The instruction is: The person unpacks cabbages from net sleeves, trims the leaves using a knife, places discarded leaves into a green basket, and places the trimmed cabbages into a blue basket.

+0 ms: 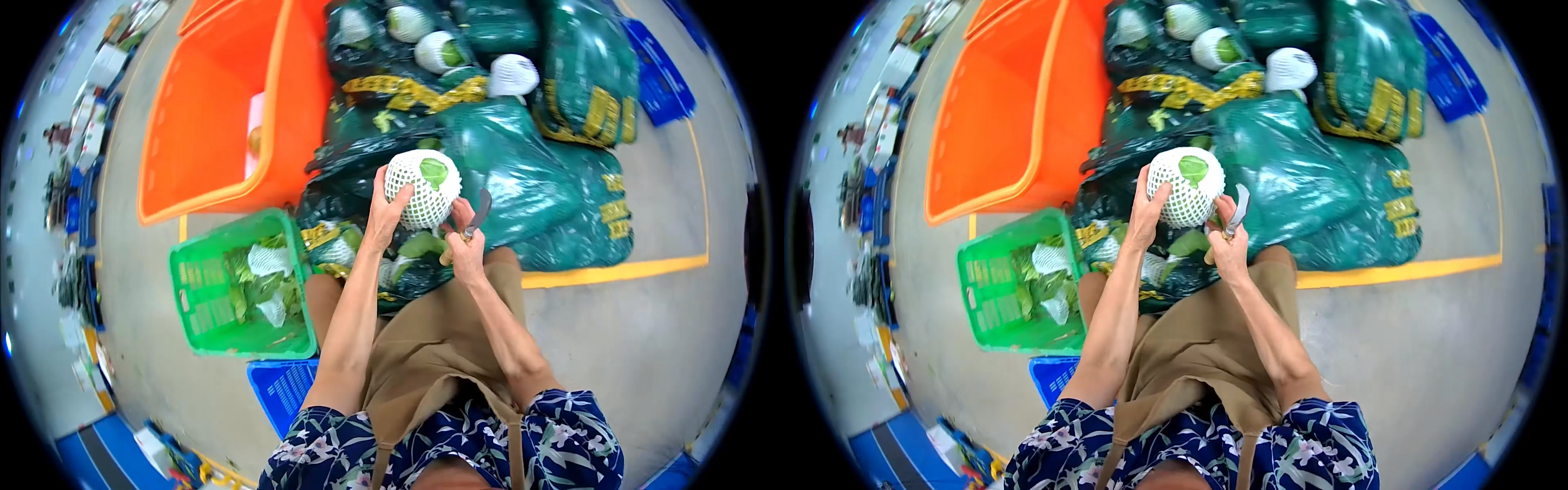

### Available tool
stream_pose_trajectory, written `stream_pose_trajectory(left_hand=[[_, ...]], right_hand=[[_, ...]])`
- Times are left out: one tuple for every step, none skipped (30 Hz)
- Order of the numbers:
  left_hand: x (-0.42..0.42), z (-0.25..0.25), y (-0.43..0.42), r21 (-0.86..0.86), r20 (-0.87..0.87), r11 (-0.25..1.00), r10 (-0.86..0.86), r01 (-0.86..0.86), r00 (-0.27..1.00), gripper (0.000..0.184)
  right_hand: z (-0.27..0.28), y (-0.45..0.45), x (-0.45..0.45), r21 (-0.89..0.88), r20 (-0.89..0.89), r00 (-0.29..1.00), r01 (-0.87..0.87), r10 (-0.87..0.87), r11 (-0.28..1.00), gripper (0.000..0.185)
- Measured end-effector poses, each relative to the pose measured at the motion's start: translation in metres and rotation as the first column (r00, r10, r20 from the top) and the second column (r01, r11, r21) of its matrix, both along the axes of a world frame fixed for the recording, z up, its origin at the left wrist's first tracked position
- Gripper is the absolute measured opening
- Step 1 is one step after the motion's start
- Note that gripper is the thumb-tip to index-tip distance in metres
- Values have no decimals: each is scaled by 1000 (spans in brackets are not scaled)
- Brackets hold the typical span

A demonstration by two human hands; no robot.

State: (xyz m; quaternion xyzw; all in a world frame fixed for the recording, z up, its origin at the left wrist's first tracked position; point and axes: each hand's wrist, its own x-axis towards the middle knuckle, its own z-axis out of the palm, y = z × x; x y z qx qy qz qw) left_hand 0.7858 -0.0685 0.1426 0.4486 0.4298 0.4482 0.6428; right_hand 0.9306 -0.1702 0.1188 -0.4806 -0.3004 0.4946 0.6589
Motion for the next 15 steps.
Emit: stream_pose_trajectory(left_hand=[[19,3,-6,-17,54,999,-51,52,997,68],[37,-7,-12,-66,86,994,-79,85,993,66],[53,-27,-14,-114,115,987,-102,115,988,64],[66,-28,-21,-165,139,976,-118,140,983,63],[75,-30,-33,-85,142,986,-129,142,982,61],[81,-28,-36,-76,109,990,-107,115,988,61],[84,-27,-38,-65,74,994,-80,85,994,62],[85,-26,-42,-60,38,997,-46,48,998,62],[86,-14,-44,-128,-13,992,-9,8,1000,66],[83,-29,-36,-60,-245,993,85,-103,966,65],[81,-43,-34,6,-390,986,156,-167,907,59],[81,-38,-34,81,-520,971,232,-223,822,53],[80,-35,-32,34,-493,969,229,-244,840,46],[79,-33,-31,-15,-464,965,225,-262,857,39],[79,-26,-32,-66,-433,959,222,-277,873,33]], right_hand=[[0,-10,18,-28,-33,999,28,-29,999,55],[-3,-19,37,-60,-69,996,52,-56,997,52],[-21,-23,56,-135,119,987,126,-110,983,48],[-16,-25,74,-325,71,995,95,-76,941,43],[-13,-26,84,-288,69,991,133,-119,948,42],[-4,-22,90,-244,62,985,172,-161,955,41],[-5,-19,97,-260,145,976,197,-164,945,43],[-7,-15,100,-280,192,970,199,-149,939,48],[2,-9,101,-312,188,977,156,-100,937,50],[8,-2,103,-338,183,982,110,-49,935,52],[-1,4,104,-274,337,941,120,-22,954,51],[-17,11,102,-205,484,875,116,-3,972,50],[-20,17,99,-135,619,785,99,6,986,50],[-23,20,99,-185,601,798,105,28,977,48],[-20,21,99,-237,584,810,111,50,965,47]])
